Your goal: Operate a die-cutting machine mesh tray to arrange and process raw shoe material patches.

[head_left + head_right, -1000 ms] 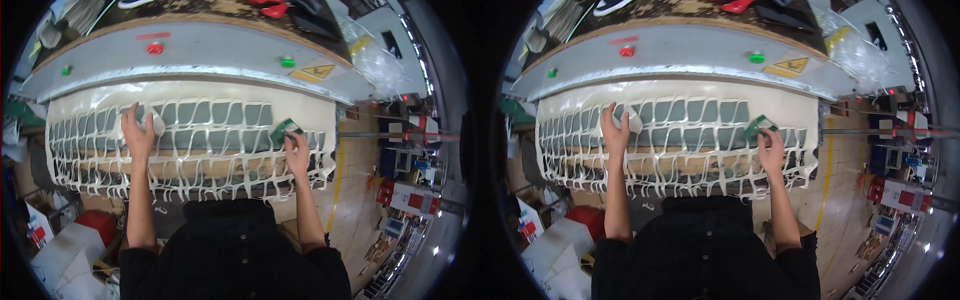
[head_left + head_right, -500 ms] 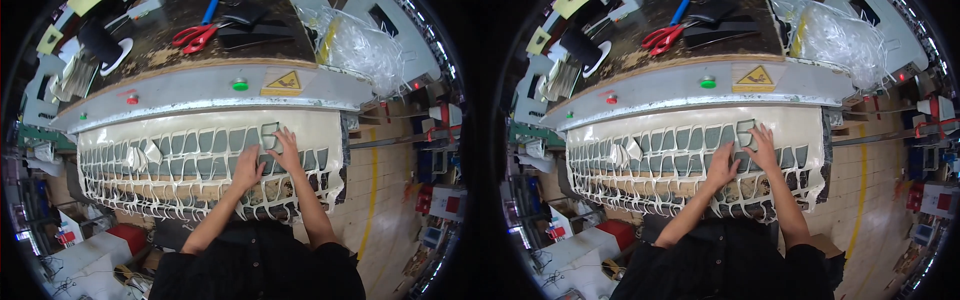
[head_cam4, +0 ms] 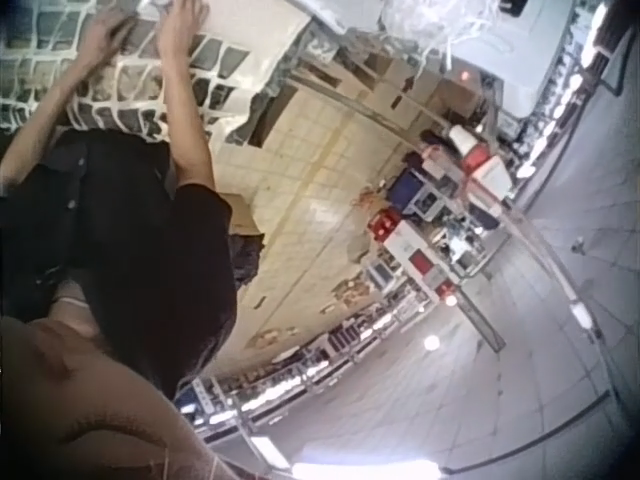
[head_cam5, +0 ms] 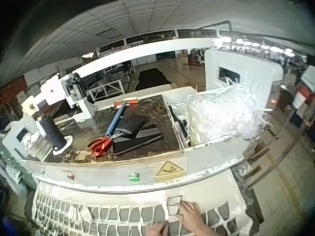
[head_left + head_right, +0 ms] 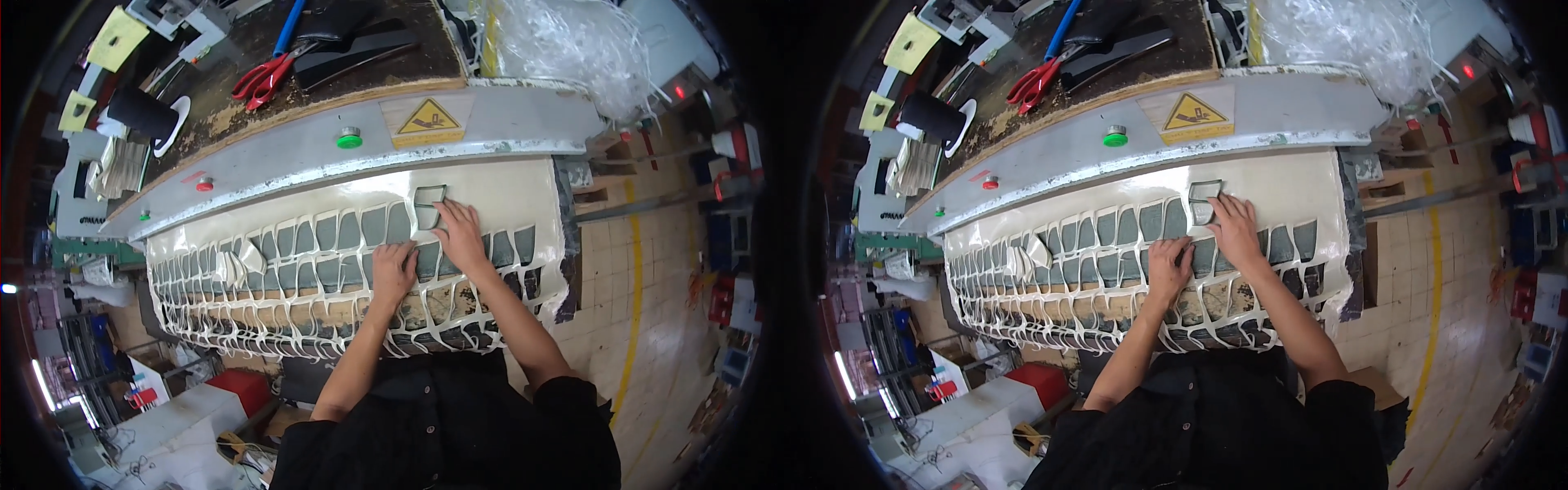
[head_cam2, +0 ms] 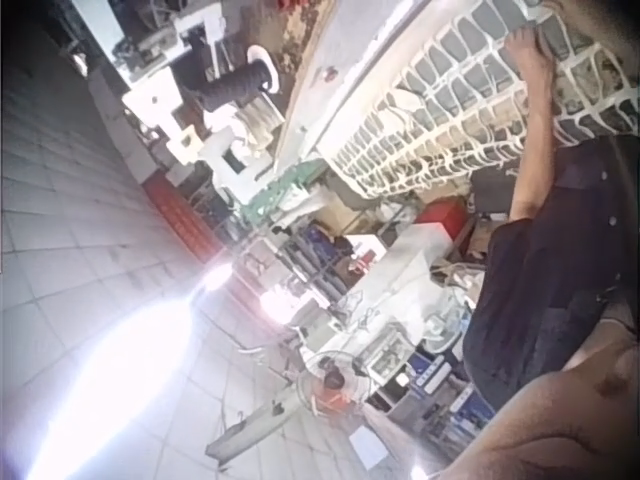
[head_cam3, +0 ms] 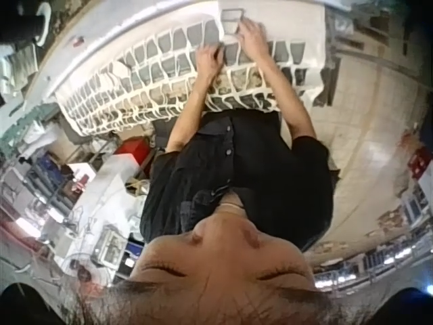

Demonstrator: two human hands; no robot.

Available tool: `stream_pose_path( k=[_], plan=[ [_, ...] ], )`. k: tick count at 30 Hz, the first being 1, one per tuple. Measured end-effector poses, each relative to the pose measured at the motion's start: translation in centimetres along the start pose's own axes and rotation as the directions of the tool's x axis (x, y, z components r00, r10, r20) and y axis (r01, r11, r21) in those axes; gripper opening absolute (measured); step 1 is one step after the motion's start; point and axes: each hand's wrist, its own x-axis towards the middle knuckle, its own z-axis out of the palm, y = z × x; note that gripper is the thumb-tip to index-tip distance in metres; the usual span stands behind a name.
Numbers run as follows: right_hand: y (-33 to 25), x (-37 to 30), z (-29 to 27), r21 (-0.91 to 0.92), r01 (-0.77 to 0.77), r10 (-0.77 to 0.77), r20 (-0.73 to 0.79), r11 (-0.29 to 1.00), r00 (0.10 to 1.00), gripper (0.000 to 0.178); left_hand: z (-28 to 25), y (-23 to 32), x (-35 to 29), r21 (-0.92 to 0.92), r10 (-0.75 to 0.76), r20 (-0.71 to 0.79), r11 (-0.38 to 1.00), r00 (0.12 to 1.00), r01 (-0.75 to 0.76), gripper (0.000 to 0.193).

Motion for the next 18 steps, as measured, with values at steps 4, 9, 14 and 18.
stream_pose_path(
  k=[4,9,14,18],
  plan=[
    [0.7,0.5,-1.4,-0.044,0.046,-0.043,0.056,0.998,0.998,0.075,0.7,-0.2,0.8,-0.021,-0.080,-0.129,0.997,0.988,0.078,0.025],
    [3.2,-1.8,-3.3,-0.063,0.066,-0.070,-0.061,0.996,0.996,0.054,-0.4,-2.2,3.6,-0.009,-0.024,0.008,1.000,1.000,0.024,0.009],
    [5.6,-1.3,-4.4,-0.057,0.069,-0.069,0.010,0.996,0.998,0.013,-0.1,-1.4,4.0,0.027,-0.010,0.044,1.000,0.999,0.009,0.012],
    [5.7,-2.0,-4.5,-0.105,0.230,-0.233,-0.026,0.968,0.972,0.007,-0.4,-0.5,3.9,-0.014,-0.113,0.132,0.993,0.985,0.116,0.035]
  ],
)
